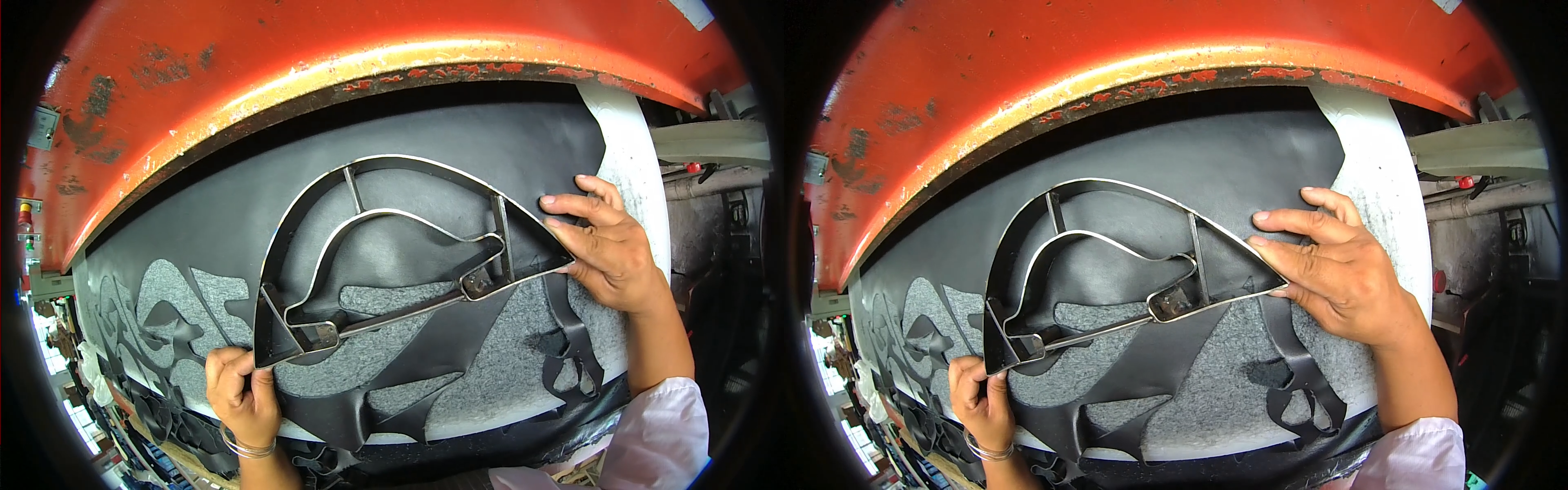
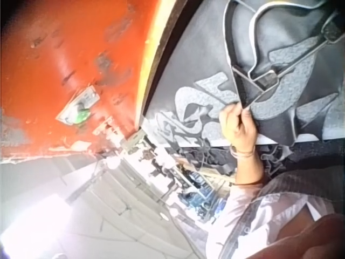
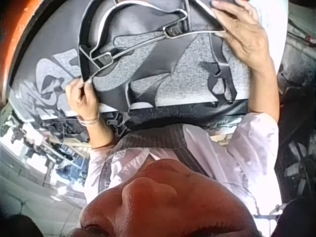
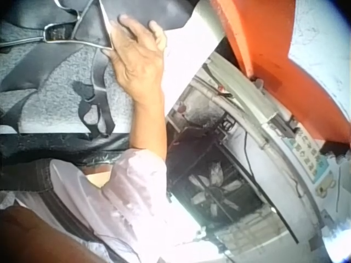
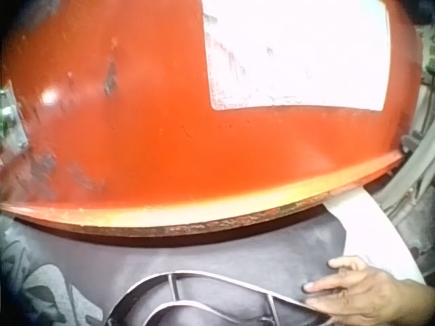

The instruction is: Using a hydraulic die-cutting machine to cut shoe components from sheets of material.

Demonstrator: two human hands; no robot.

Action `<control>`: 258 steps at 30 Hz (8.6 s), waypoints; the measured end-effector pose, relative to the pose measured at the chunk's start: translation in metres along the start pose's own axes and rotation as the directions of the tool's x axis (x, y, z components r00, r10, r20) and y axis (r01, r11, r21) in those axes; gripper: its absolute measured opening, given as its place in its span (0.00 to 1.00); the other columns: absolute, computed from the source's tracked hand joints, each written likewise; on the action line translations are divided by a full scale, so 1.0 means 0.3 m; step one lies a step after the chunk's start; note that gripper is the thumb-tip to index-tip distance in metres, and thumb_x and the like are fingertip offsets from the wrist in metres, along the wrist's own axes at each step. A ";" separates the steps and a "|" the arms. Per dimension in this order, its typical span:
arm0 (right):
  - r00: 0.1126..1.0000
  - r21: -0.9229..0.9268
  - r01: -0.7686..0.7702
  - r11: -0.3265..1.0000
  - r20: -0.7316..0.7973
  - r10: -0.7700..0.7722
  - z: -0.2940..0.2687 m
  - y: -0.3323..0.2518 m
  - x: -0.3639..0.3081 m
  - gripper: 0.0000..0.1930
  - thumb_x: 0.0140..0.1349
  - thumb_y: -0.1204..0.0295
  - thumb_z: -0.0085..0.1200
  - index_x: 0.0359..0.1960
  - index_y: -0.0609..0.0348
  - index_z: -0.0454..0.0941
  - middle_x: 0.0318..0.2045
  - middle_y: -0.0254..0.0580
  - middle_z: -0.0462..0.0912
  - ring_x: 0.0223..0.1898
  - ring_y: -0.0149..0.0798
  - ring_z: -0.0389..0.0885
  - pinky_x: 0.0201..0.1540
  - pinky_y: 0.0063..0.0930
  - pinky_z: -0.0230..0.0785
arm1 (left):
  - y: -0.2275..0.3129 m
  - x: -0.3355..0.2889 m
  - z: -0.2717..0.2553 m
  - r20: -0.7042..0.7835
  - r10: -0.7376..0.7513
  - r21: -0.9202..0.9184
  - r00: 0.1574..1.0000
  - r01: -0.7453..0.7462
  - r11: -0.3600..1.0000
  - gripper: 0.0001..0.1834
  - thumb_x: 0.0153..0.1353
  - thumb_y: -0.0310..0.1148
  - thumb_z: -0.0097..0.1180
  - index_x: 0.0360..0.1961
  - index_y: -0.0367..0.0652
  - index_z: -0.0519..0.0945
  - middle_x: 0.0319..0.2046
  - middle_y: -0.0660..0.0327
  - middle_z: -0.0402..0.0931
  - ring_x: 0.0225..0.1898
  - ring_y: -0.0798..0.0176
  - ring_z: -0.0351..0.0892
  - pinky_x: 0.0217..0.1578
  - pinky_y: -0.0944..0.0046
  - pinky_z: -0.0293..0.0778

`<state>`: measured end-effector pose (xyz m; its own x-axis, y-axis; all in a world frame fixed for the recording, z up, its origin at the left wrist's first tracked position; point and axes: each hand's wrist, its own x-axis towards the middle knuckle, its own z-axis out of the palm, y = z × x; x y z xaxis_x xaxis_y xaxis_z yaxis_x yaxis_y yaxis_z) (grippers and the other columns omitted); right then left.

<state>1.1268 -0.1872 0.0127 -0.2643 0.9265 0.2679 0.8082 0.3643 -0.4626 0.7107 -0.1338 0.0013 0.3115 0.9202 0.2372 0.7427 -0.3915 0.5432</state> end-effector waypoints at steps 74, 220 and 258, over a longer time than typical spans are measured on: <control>0.978 -0.350 -0.037 0.936 0.178 0.105 0.171 -0.205 0.219 0.51 0.43 0.43 0.68 0.70 0.42 0.60 0.68 0.59 0.57 0.62 0.55 0.66 0.60 0.45 0.61 | -0.081 -0.040 0.129 -0.112 0.041 -0.179 0.993 -0.061 0.982 0.06 0.51 0.31 0.67 0.30 0.42 0.84 0.28 0.61 0.77 0.33 0.55 0.76 0.36 0.58 0.70; 0.984 -0.081 -0.178 0.981 0.018 0.180 -0.008 -0.059 0.006 0.24 0.57 0.58 0.58 0.49 0.62 0.80 0.39 0.44 0.86 0.56 0.53 0.78 0.64 0.55 0.55 | -0.033 0.076 -0.030 0.101 0.209 -0.015 0.973 -0.209 0.978 0.07 0.42 0.18 0.63 0.23 0.39 0.78 0.25 0.59 0.73 0.35 0.51 0.76 0.38 0.57 0.72; 0.979 0.054 -0.203 0.978 -0.022 0.205 0.049 -0.013 -0.038 0.27 0.47 0.64 0.70 0.50 0.59 0.80 0.50 0.44 0.82 0.58 0.47 0.76 0.64 0.49 0.60 | -0.074 0.063 0.009 0.126 0.186 -0.107 0.974 -0.173 0.979 0.12 0.37 0.26 0.67 0.26 0.39 0.78 0.32 0.56 0.74 0.43 0.48 0.74 0.47 0.51 0.68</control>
<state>1.1189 -0.1979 -0.0010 -0.0814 0.9792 0.1859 0.8153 0.1727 -0.5526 0.7017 -0.1078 -0.0084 0.5161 0.8247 0.2311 0.6096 -0.5433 0.5773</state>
